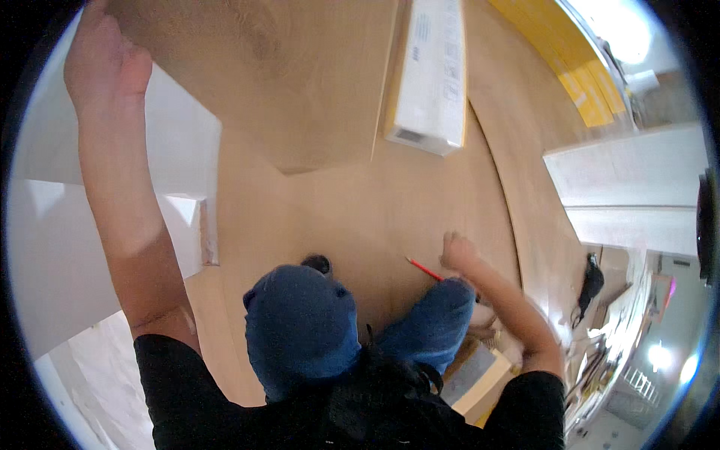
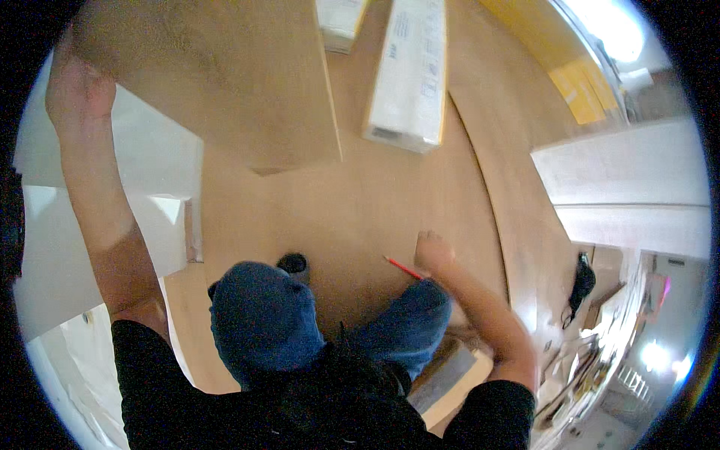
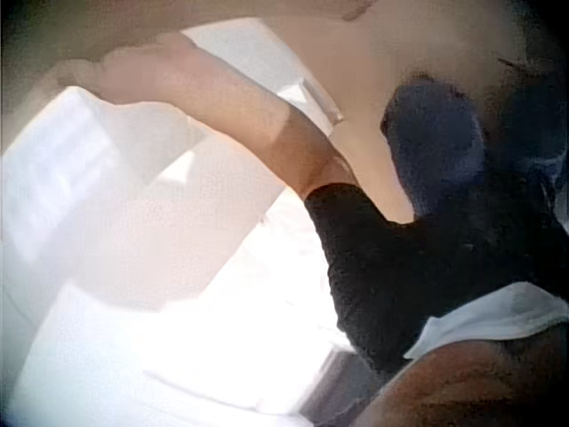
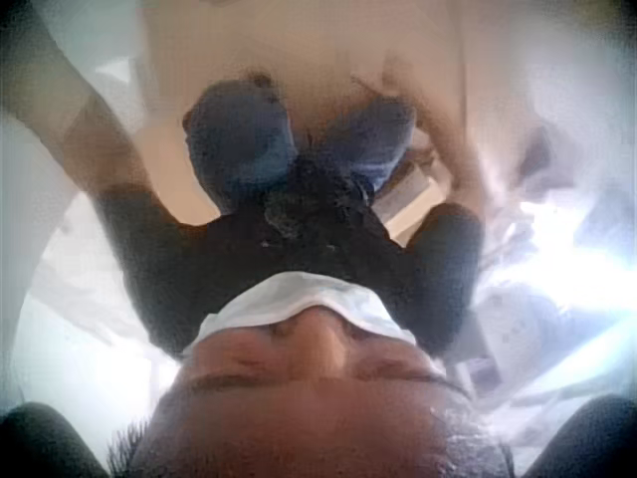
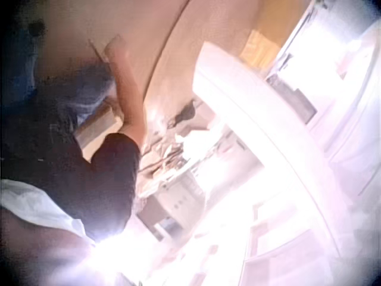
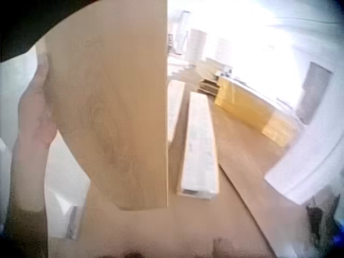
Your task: The person measures, cuts, and fits laminate flooring boards onto a prepared floor surface. They use a pencil and square to mark a board, use a utility knife to trim foam underlayment, and use a hammer and a tapping block to seat the boards against the wall and each other.
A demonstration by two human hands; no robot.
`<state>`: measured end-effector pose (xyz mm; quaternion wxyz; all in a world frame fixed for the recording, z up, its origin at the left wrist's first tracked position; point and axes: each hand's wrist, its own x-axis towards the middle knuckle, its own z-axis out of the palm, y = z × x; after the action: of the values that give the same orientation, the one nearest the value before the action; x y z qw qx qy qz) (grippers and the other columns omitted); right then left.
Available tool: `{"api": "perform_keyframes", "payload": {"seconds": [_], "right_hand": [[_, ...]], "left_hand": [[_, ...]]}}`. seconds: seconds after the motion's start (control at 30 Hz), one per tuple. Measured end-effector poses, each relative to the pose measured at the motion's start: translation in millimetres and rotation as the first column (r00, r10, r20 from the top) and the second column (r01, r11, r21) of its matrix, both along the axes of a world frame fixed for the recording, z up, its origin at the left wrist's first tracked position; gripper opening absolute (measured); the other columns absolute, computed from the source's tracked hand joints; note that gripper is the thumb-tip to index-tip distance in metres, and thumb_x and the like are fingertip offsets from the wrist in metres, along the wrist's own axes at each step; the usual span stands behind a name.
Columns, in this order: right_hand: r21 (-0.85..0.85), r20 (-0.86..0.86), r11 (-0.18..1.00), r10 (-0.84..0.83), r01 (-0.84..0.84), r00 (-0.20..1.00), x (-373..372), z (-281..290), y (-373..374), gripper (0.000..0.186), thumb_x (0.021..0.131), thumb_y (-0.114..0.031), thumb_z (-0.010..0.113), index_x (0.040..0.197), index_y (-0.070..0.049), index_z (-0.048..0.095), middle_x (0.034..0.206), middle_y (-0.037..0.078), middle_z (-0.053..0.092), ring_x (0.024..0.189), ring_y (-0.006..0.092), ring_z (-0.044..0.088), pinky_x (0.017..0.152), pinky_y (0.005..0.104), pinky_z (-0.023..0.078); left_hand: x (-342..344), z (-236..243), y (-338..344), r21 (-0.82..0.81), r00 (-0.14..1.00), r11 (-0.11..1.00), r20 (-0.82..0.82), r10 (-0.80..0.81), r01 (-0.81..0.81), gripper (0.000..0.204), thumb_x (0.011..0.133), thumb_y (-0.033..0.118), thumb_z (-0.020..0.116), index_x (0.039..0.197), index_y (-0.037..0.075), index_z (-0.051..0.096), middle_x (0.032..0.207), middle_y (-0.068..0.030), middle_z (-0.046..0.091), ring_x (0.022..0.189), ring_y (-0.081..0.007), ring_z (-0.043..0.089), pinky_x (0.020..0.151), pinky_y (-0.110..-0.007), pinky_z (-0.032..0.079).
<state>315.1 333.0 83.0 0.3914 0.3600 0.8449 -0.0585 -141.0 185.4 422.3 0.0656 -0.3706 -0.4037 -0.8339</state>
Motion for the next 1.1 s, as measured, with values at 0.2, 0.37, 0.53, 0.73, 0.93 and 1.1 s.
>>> {"api": "perform_keyframes", "payload": {"seconds": [0.2, 0.37, 0.53, 0.73, 0.93, 1.1], "right_hand": [[-0.04, -0.119, 0.984, 0.17, -0.176, 0.978, 11, -135, -84, 0.034, 0.104, -0.029, 0.049, 0.118, -0.001, 0.061, 0.117, 0.02, 0.064, 0.104, 0.038, 0.068, 0.087, 0.0466, 0.058], [-0.079, -0.287, 0.946, 0.279, -0.313, 0.916, -37, -95, -41, 0.024, 0.098, -0.023, 0.055, 0.114, -0.005, 0.062, 0.102, 0.018, 0.068, 0.098, 0.0354, 0.068, 0.082, 0.0479, 0.056], [0.043, -0.577, 0.974, 0.207, -0.224, 0.79, -194, 74, 5, 0.018, 0.095, -0.012, 0.059, 0.113, -0.01, 0.061, 0.097, 0.018, 0.066, 0.085, 0.0409, 0.067, 0.073, 0.0504, 0.054], [0.156, -0.631, 0.986, 0.05, 0.064, 0.774, -210, 186, 148, 0.041, 0.1, -0.007, 0.048, 0.14, -0.012, 0.057, 0.108, 0.023, 0.067, 0.099, 0.0427, 0.064, 0.085, 0.0501, 0.052], [0.348, -0.595, 0.859, -0.107, 0.375, 0.797, -72, 203, 250, 0.037, 0.094, -0.002, 0.05, 0.129, -0.003, 0.063, 0.101, 0.026, 0.065, 0.096, 0.0444, 0.063, 0.084, 0.0532, 0.05], [0.074, -0.648, 0.747, -0.468, 0.661, 0.602, 26, 103, 219, 0.039, 0.096, -0.007, 0.054, 0.134, 0.002, 0.059, 0.118, 0.026, 0.068, 0.109, 0.0375, 0.066, 0.092, 0.0448, 0.051]], "left_hand": [[-142, -18, -84, -0.181, 0.917, 0.959, 0.299, 0.264, -0.217, 0.058, 0.104, 0.041, 0.06, 0.145, 0.001, 0.052, 0.143, -0.0113, 0.059, 0.133, -0.0229, 0.054, 0.11, -0.04, 0.044], [-175, -38, -94, -0.286, 0.834, 0.892, 0.338, 0.437, -0.351, 0.067, 0.102, 0.045, 0.062, 0.143, -0.006, 0.051, 0.141, -0.0168, 0.059, 0.131, -0.0245, 0.054, 0.111, -0.04, 0.041], [-210, -46, -113, -0.305, 0.801, 0.894, 0.411, 0.435, -0.329, 0.063, 0.103, 0.044, 0.062, 0.14, -0.007, 0.053, 0.136, -0.0156, 0.061, 0.126, -0.0217, 0.056, 0.109, -0.039, 0.041], [-223, -28, -111, -0.415, 0.75, 0.819, 0.367, 0.55, -0.397, 0.052, 0.102, 0.044, 0.065, 0.124, -0.004, 0.065, 0.12, -0.0076, 0.067, 0.112, -0.0153, 0.058, 0.104, -0.031, 0.042], [-259, -6, -83, -0.429, 0.711, 0.785, 0.361, 0.603, -0.448, 0.06, 0.096, 0.05, 0.071, 0.125, -0.003, 0.065, 0.117, -0.0081, 0.067, 0.115, -0.0179, 0.057, 0.105, -0.034, 0.04], [-300, 15, -42, -0.458, 0.668, 0.691, 0.245, 0.702, -0.559, 0.067, 0.091, 0.055, 0.075, 0.122, -0.003, 0.067, 0.114, -0.0098, 0.067, 0.107, -0.0184, 0.059, 0.101, -0.035, 0.044]]}}
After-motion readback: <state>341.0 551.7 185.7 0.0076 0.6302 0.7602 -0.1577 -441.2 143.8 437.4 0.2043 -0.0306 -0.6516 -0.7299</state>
